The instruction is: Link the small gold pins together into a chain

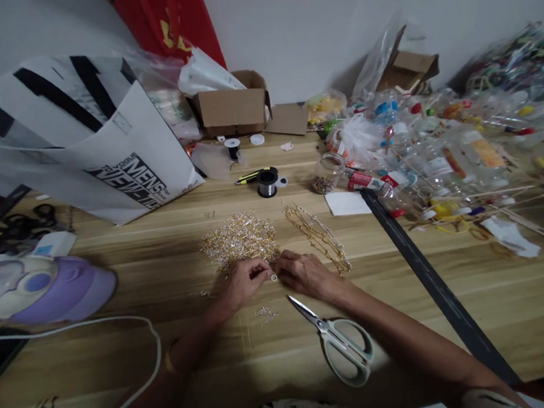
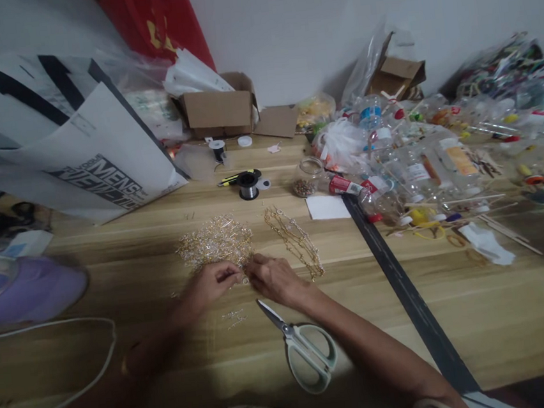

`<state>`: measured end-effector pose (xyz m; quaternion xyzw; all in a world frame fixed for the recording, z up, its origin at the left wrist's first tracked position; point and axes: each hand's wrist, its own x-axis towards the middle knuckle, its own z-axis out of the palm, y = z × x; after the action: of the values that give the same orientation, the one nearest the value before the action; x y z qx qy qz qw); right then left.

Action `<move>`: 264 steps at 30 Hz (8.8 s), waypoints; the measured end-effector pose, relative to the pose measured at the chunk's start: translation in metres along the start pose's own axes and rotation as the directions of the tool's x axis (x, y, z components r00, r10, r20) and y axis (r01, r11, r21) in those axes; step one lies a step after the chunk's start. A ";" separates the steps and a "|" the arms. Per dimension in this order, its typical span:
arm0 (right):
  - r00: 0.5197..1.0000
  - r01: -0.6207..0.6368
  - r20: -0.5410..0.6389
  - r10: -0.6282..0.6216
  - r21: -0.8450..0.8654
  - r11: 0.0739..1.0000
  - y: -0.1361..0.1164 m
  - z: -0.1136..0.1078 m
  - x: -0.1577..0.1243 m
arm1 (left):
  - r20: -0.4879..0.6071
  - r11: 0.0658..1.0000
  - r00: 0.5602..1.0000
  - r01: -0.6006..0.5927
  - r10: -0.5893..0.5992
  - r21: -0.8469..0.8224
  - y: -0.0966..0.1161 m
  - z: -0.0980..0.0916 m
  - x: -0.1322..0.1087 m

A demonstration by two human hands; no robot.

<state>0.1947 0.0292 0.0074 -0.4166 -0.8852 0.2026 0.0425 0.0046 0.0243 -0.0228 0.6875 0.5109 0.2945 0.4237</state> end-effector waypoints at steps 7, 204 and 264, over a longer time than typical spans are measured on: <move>0.995 0.060 0.087 -0.042 -0.211 0.976 -0.009 0.003 -0.001 | 0.002 1.000 1.000 -0.018 0.018 -0.012 0.001 0.000 0.001; 0.872 0.319 -0.459 -0.171 0.267 0.909 0.011 0.044 0.009 | -0.005 0.990 1.000 0.021 -0.022 -0.142 0.000 0.003 -0.002; 0.882 0.291 -0.469 -0.030 0.495 0.819 0.012 0.037 0.013 | 0.094 0.895 0.984 0.177 -0.152 -0.410 0.010 -0.017 0.001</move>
<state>0.1856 0.0336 -0.0326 -0.3428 -0.7880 0.3450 0.3775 -0.0048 0.0288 -0.0065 0.5439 0.4797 0.3393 0.5991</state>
